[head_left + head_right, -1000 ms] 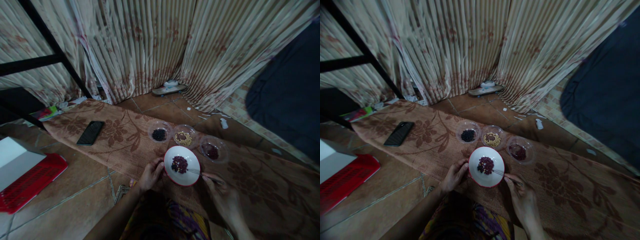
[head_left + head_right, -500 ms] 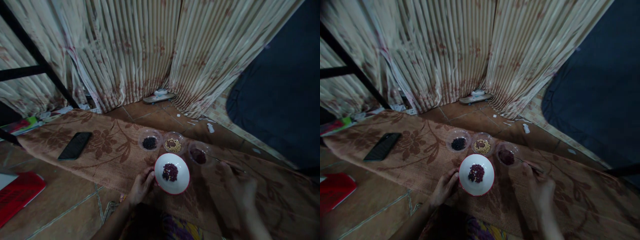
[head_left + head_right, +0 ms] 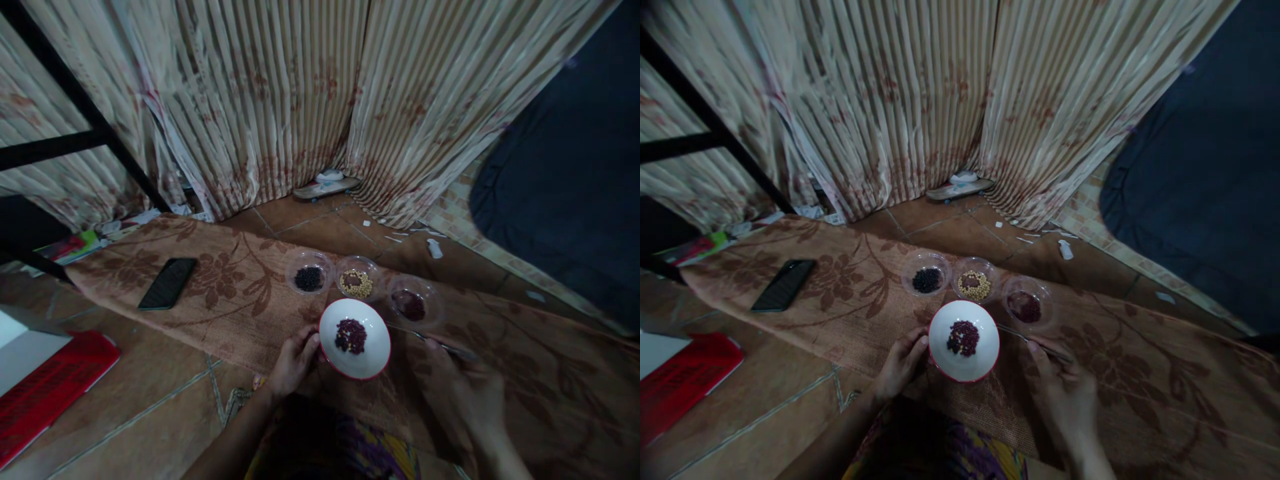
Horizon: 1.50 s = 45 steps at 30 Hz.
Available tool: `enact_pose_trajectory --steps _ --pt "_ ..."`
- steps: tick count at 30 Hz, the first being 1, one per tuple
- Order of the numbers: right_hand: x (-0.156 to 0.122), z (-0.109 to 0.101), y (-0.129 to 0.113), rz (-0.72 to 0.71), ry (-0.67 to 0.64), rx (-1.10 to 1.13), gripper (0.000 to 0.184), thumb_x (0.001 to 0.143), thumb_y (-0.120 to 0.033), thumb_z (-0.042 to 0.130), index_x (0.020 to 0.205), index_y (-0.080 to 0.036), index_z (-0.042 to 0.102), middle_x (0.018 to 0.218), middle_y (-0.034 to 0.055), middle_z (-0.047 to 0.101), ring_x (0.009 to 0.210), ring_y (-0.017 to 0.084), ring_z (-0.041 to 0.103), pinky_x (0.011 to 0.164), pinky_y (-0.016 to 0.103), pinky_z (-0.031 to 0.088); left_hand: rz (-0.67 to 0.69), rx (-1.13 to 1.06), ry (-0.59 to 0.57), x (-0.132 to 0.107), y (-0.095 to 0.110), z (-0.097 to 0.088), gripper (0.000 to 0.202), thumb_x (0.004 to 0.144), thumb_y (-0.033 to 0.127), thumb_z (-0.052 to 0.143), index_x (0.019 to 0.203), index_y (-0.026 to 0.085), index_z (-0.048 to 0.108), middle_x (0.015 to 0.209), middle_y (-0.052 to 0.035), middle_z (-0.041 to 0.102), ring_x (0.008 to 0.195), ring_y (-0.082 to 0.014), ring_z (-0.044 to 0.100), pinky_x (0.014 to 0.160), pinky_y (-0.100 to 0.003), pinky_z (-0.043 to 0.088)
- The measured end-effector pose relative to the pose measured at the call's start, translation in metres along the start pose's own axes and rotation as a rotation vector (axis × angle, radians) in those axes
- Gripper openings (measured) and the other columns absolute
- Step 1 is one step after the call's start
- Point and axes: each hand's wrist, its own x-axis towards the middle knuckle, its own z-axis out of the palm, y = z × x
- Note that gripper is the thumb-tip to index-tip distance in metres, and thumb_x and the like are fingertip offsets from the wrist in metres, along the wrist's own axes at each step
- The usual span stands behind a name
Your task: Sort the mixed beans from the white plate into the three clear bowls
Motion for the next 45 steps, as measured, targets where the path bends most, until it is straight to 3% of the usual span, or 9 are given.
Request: enact_pose_trajectory --steps 5,11,32,45 --pt "-0.016 0.005 0.003 0.052 -0.283 -0.061 0.031 0.075 -0.045 0.071 0.093 -0.020 0.077 0.096 0.0091 0.076 0.089 0.025 0.071 0.081 0.035 0.057 0.005 -0.026 -0.022 0.000 0.001 0.000 0.044 0.095 0.047 0.049 0.121 0.014 0.060 0.078 -0.0028 0.064 0.068 -0.0136 0.058 0.065 -0.024 0.048" --pt "-0.022 0.010 0.000 0.035 -0.374 -0.135 0.035 0.079 -0.050 0.066 0.095 -0.021 0.076 0.098 0.0089 0.076 0.091 0.024 0.071 0.077 0.030 0.057 0.000 -0.049 -0.021 0.001 0.002 0.001 0.042 0.094 0.048 0.050 0.116 0.014 0.062 0.078 -0.0028 0.063 0.067 -0.0129 0.058 0.065 -0.024 0.049" --pt "-0.023 0.018 0.007 -0.044 -0.359 -0.164 0.034 0.081 -0.051 0.062 0.091 -0.021 0.075 0.094 0.0079 0.075 0.090 0.023 0.070 0.080 0.034 0.055 -0.025 -0.042 -0.021 0.000 0.000 0.000 0.045 0.093 0.050 0.051 0.117 0.014 0.062 0.076 -0.0017 0.063 0.065 -0.0128 0.056 0.061 -0.023 0.046" --pt "-0.023 0.011 0.002 0.011 -0.350 -0.167 0.033 0.081 -0.051 0.063 0.091 -0.021 0.075 0.096 0.0081 0.075 0.091 0.024 0.070 0.079 0.033 0.056 -0.007 -0.048 -0.016 0.000 0.004 0.001 0.044 0.093 0.049 0.051 0.116 0.014 0.063 0.078 -0.0026 0.063 0.066 -0.0127 0.057 0.062 -0.023 0.047"
